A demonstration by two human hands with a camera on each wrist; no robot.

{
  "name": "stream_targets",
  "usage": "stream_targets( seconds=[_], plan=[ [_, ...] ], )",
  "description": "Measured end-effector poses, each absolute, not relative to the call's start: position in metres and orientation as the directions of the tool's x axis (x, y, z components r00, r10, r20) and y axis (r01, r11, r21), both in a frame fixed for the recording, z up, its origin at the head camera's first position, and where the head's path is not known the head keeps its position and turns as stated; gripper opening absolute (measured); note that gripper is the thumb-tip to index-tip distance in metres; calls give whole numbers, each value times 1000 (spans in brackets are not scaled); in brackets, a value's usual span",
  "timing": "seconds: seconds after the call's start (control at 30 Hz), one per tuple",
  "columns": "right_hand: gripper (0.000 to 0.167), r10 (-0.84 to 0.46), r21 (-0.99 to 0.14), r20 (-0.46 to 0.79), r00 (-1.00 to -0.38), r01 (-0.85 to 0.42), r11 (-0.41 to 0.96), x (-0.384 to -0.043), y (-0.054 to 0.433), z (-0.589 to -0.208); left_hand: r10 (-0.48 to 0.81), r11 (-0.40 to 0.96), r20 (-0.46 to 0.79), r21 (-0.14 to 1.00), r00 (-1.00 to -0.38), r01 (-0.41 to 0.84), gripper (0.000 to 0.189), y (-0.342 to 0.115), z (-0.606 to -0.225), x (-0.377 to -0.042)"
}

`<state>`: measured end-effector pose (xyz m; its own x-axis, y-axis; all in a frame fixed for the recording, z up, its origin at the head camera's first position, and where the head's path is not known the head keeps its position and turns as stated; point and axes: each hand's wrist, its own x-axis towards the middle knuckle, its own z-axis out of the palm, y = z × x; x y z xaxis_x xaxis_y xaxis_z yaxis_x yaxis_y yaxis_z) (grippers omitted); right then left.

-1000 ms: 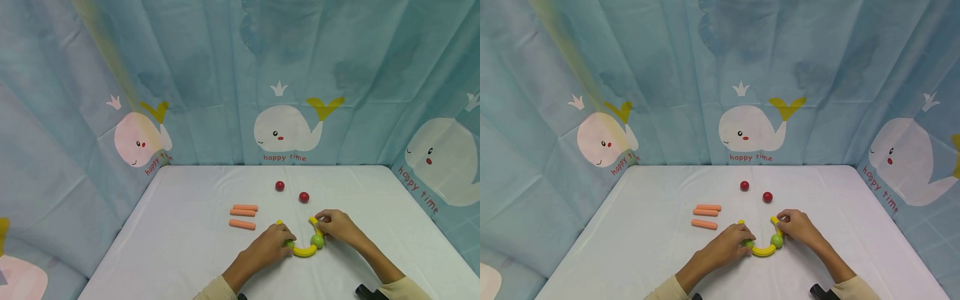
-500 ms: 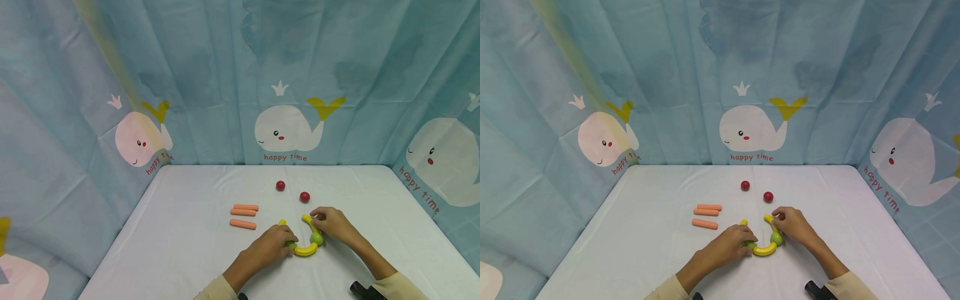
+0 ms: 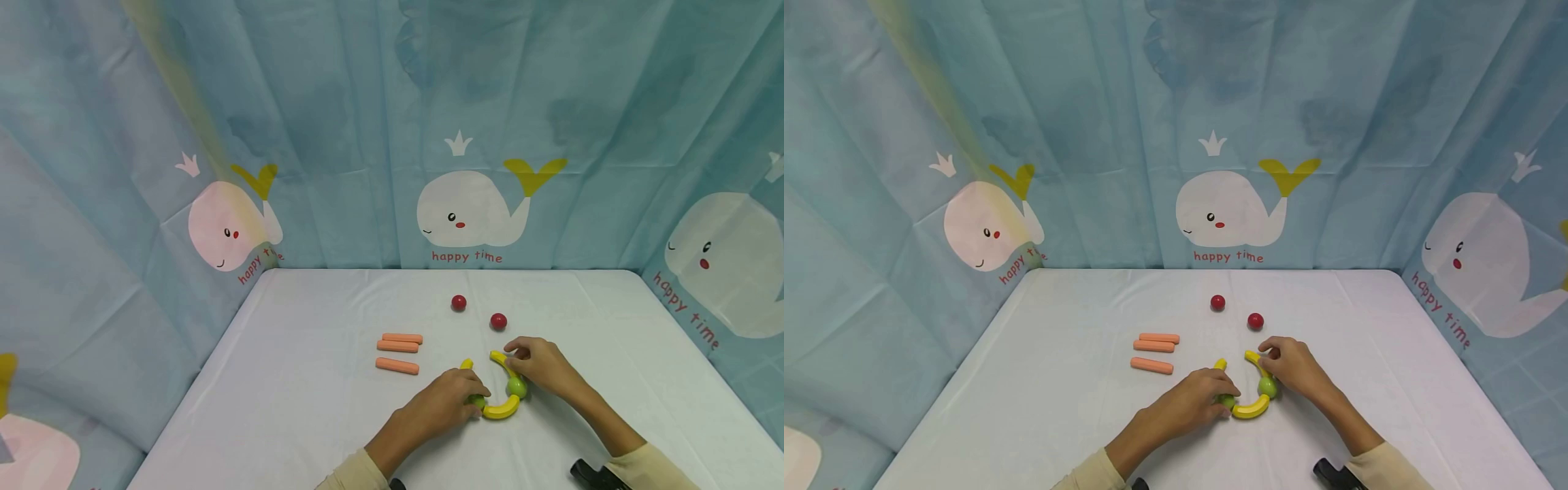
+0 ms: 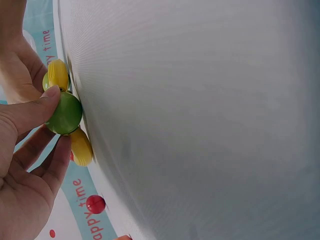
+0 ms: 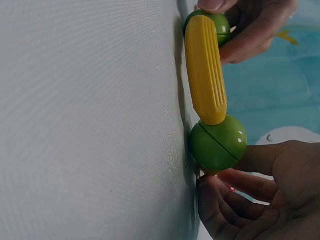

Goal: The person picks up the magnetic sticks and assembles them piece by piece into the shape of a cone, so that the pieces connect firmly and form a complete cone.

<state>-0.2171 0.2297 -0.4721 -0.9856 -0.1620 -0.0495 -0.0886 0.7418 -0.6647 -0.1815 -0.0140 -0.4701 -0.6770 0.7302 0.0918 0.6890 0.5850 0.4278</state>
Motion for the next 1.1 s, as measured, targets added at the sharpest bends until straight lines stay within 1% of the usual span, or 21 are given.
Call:
stream_targets(
  seconds=[0.4,0.67,1.1],
  plan=[
    [27,-166,-667,-62,-984,-82,740,-214,233,-471,725,596,88,418,-683,686,29,-13,-470,-180],
    [25,-177,-669,-61,-982,-92,738,-212,234,-472,729,597,97,394,-677,699,29,-14,-470,-180],
    [24,-170,-664,-94,-981,-65,745,-210,239,-472,709,618,93,395,-699,680,28,-14,-470,-180]
  ],
)
